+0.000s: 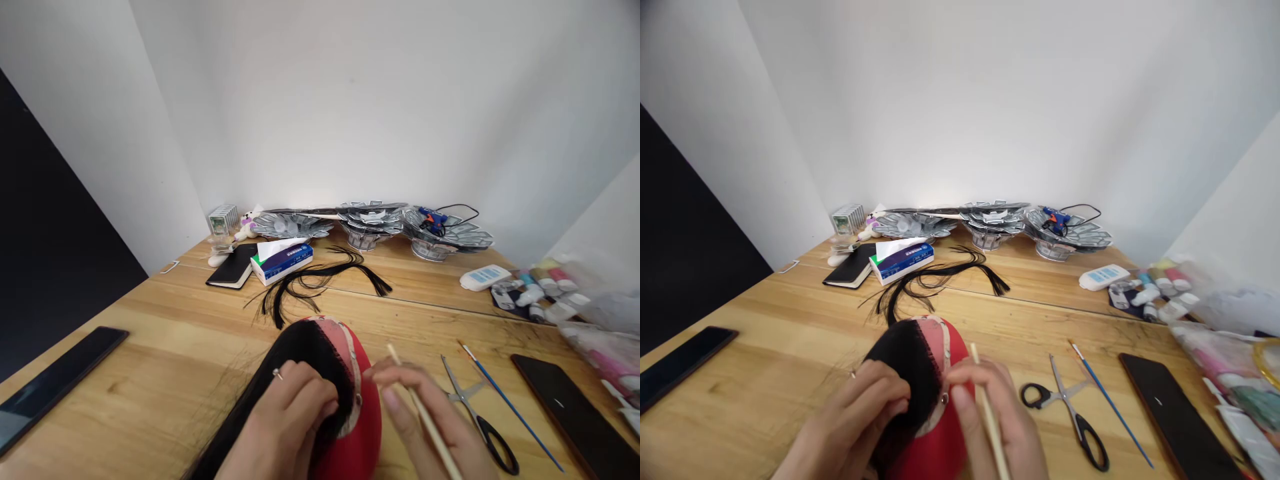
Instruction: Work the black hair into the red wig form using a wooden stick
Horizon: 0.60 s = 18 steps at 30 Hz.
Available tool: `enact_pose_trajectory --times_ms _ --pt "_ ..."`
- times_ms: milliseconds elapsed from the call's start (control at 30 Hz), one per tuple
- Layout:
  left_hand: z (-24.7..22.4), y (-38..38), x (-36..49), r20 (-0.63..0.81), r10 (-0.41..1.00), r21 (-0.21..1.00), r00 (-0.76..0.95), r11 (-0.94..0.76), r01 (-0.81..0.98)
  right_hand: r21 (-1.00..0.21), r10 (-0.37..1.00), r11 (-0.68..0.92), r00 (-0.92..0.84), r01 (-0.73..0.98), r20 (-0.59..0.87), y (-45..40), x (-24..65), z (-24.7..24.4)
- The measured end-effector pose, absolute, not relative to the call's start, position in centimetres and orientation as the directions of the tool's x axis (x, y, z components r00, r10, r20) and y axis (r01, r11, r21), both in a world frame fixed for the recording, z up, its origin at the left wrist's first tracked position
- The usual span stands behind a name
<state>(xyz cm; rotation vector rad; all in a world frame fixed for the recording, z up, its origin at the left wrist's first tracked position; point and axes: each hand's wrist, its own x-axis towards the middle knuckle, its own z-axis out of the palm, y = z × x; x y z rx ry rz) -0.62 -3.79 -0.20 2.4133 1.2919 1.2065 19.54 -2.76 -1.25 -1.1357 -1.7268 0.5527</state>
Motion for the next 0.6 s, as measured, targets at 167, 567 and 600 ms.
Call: enact_pose_trajectory --times_ms 167,567,600 --pt "2.2 -2.7 -2.7 0.704 0.684 0.308 0.191 -0.537 0.785 -0.869 0.91 0.166 0.267 0.466 0.317 -1.2 21.0 -1.2" --pt "1.7 -0.9 -1.8 0.466 0.568 0.022 0.679 -0.774 0.632 -0.952 0.929 0.279 0.215 0.126 0.301 -1.3 19.6 -3.8" --pt "1.6 -0.8 -1.6 0.458 0.572 0.033 0.681 -0.776 0.63 -0.953 0.931 0.285 0.204 0.105 0.301 -1.4 19.4 -3.9"
